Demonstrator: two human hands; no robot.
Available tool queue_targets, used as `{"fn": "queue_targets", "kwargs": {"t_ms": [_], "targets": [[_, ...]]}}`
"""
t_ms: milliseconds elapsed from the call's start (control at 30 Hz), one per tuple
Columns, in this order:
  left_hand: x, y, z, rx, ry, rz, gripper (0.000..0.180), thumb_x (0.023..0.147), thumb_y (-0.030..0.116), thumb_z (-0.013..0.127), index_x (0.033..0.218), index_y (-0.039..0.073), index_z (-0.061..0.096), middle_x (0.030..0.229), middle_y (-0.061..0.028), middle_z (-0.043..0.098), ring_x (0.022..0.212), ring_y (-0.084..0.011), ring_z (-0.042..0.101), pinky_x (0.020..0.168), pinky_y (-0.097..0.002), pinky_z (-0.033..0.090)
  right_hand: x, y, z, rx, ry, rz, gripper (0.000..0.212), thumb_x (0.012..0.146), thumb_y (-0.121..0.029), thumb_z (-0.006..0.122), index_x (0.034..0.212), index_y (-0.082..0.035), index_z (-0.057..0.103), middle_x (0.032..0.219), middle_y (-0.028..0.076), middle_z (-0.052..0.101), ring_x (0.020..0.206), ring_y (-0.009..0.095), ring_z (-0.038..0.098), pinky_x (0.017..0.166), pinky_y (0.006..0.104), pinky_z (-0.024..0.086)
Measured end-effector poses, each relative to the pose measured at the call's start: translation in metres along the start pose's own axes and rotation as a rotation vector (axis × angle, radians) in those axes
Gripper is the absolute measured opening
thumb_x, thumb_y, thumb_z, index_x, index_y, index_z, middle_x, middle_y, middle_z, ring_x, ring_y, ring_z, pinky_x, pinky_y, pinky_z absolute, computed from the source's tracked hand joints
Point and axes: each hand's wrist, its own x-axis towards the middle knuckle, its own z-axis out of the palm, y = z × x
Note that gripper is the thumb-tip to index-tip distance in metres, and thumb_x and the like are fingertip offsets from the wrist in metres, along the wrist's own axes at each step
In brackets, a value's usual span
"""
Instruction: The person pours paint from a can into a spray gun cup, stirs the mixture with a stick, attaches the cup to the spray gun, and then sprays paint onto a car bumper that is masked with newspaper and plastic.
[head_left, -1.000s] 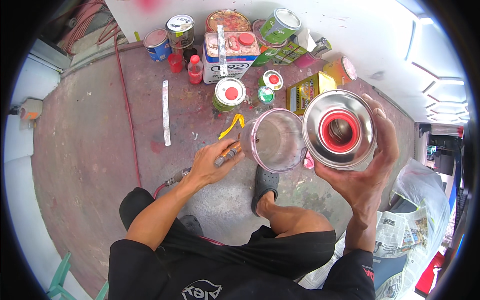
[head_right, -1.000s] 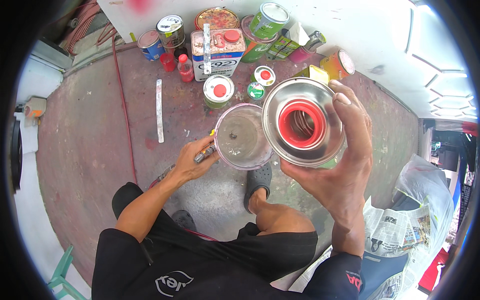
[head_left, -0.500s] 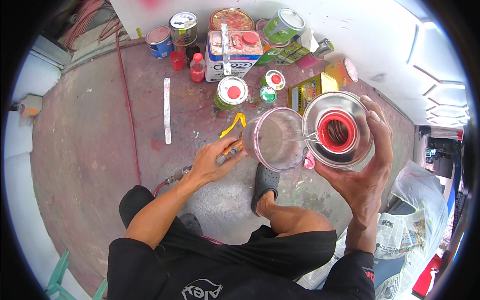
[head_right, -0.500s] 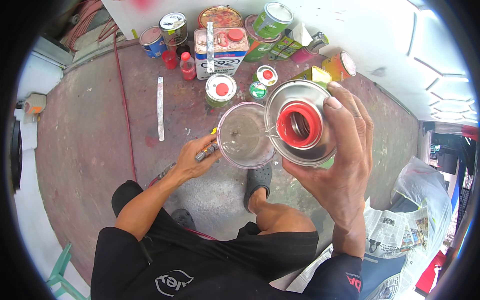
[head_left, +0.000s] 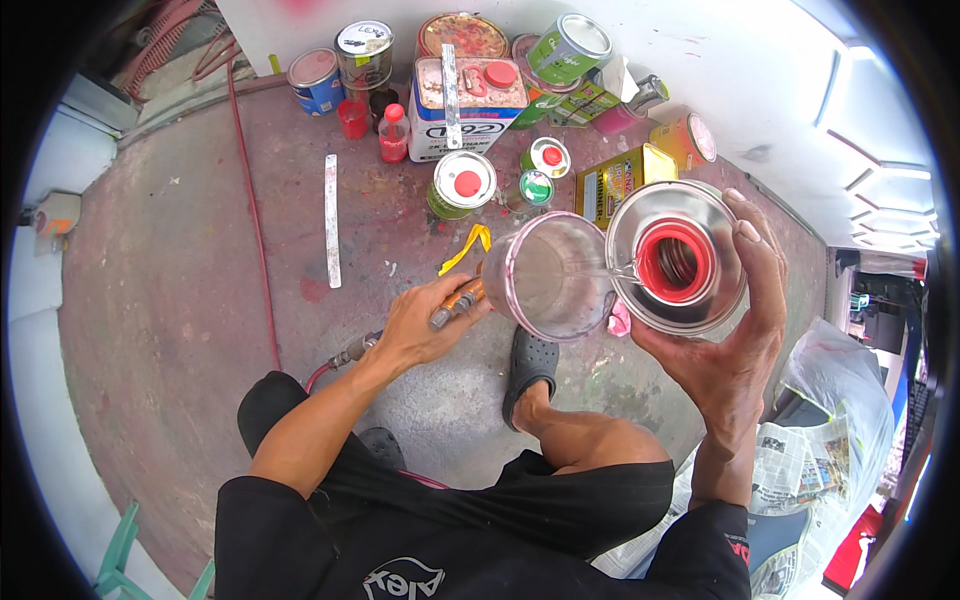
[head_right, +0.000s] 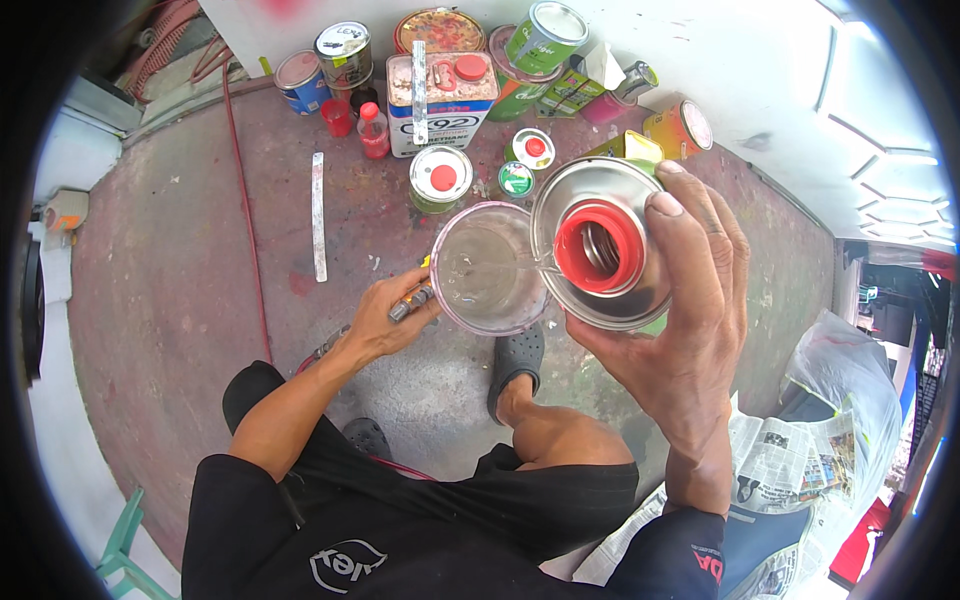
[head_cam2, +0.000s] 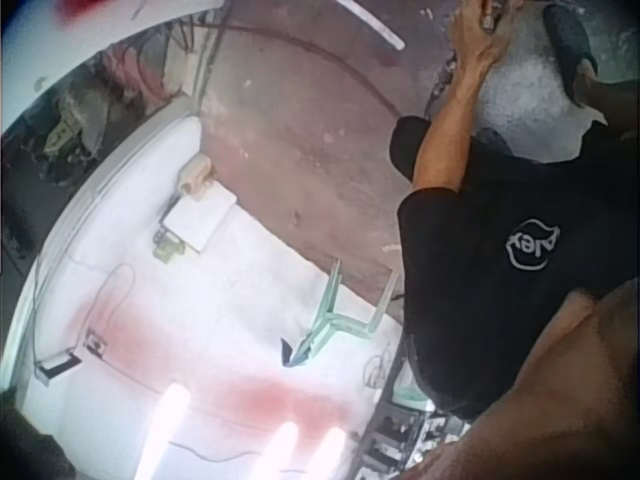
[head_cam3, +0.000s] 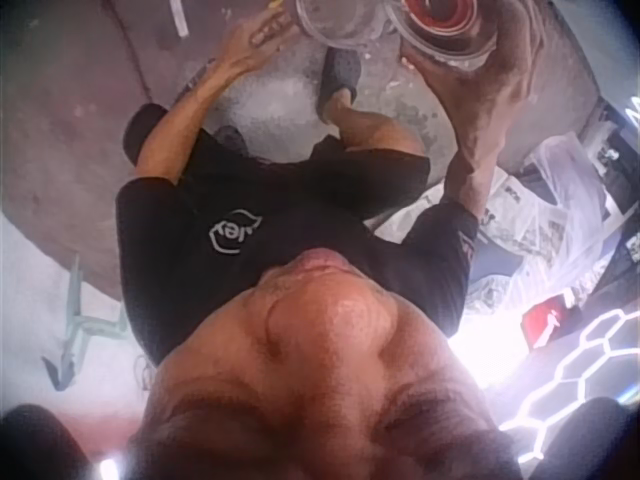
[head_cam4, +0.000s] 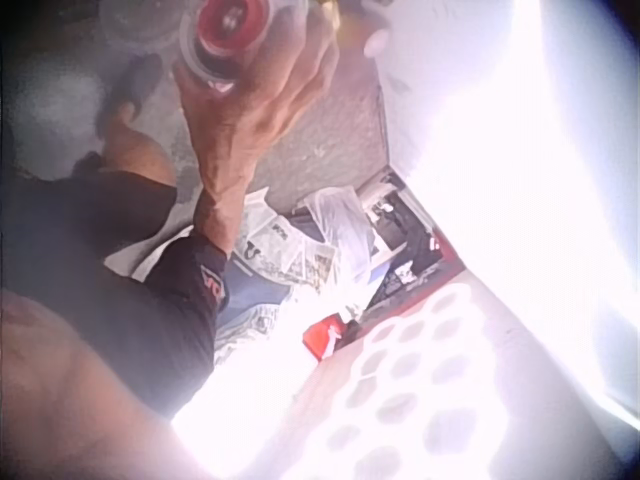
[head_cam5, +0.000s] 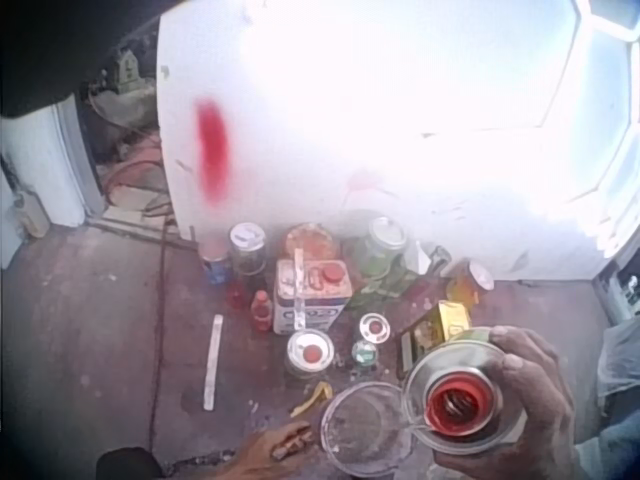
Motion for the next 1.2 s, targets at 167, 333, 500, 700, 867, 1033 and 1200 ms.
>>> {"fn": "queue_targets", "kwargs": {"t_ms": [167,333,500,700,867,1033,1200], "targets": [[0.0015,-0.0038,0.0002,-0.006,-0.007,0.0,0.059,0.101,0.051,0.082,0.136,0.004,0.076,0.116,-0.0199,0.083,0.107,-0.0376,0.082,0.087,-0.0461,0.061,0.0014,0.0,0.0019,-0.015,0.005,0.004,0.101,0.058,-0.012,0.109,0.147,-0.007,0.061,0.156,0.022,0.065,0.147,0.044,0.06,0.12,0.0525,0.053],[0.0019,-0.0063,-0.0003,-0.004,0.007,-0.001,0.06,0.101,0.052,0.082,0.136,0.004,0.076,0.116,-0.0205,0.083,0.107,-0.0383,0.081,0.088,-0.0462,0.061,0.0041,-0.0023,0.0023,-0.023,-0.013,0.017,0.1,0.059,-0.012,0.109,0.146,-0.007,0.062,0.156,0.022,0.065,0.147,0.044,0.06,0.12,0.0526,0.053],[0.0032,-0.0022,-0.0045,0.031,-0.053,-0.042,0.047,0.102,0.024,0.083,0.143,0.004,0.073,0.127,-0.0203,0.083,0.114,-0.0334,0.082,0.095,-0.0421,0.06,0.0058,-0.0021,0.002,-0.034,-0.02,0.009,0.099,0.059,-0.012,0.109,0.146,-0.006,0.062,0.156,0.022,0.065,0.147,0.044,0.06,0.12,0.0525,0.053],[0.0042,-0.0027,-0.0056,0.029,-0.043,-0.053,0.046,0.103,0.025,0.083,0.143,0.004,0.073,0.126,-0.0205,0.082,0.113,-0.0338,0.082,0.095,-0.0423,0.06,0.0073,-0.0024,0.0042,-0.032,-0.014,0.014,0.098,0.059,-0.011,0.109,0.146,-0.006,0.062,0.157,0.022,0.065,0.147,0.044,0.06,0.12,0.0523,0.053],[0.0054,-0.0023,-0.0057,0.024,-0.044,-0.05,0.046,0.103,0.026,0.083,0.143,0.006,0.074,0.124,-0.0204,0.083,0.11,-0.0342,0.082,0.093,-0.0425,0.06,0.007,-0.0009,0.0045,-0.034,-0.007,0.015,0.097,0.059,-0.011,0.109,0.145,-0.007,0.063,0.157,0.022,0.065,0.147,0.043,0.06,0.119,0.0522,0.053],[0.0049,-0.0019,-0.0054,0.03,-0.041,-0.051,0.045,0.103,0.026,0.083,0.143,0.007,0.074,0.122,-0.0198,0.083,0.108,-0.0337,0.083,0.092,-0.043,0.061,0.0069,0.0004,0.0057,0.007,-0.001,0.009,0.101,0.059,-0.01,0.108,0.148,-0.007,0.062,0.156,0.024,0.064,0.146,0.044,0.062,0.119,0.0512,0.054],[0.0039,-0.0046,-0.0035,0.031,-0.021,-0.034,0.047,0.102,0.033,0.082,0.14,0.006,0.075,0.12,-0.0196,0.083,0.107,-0.0356,0.082,0.09,-0.0443,0.061,0.0056,0.0049,0.0027,0.073,-0.041,0.038,0.117,0.06,-0.012,0.109,0.16,-0.006,0.048,0.158,0.024,0.062,0.145,0.04,0.064,0.12,0.0487,0.055]]}}
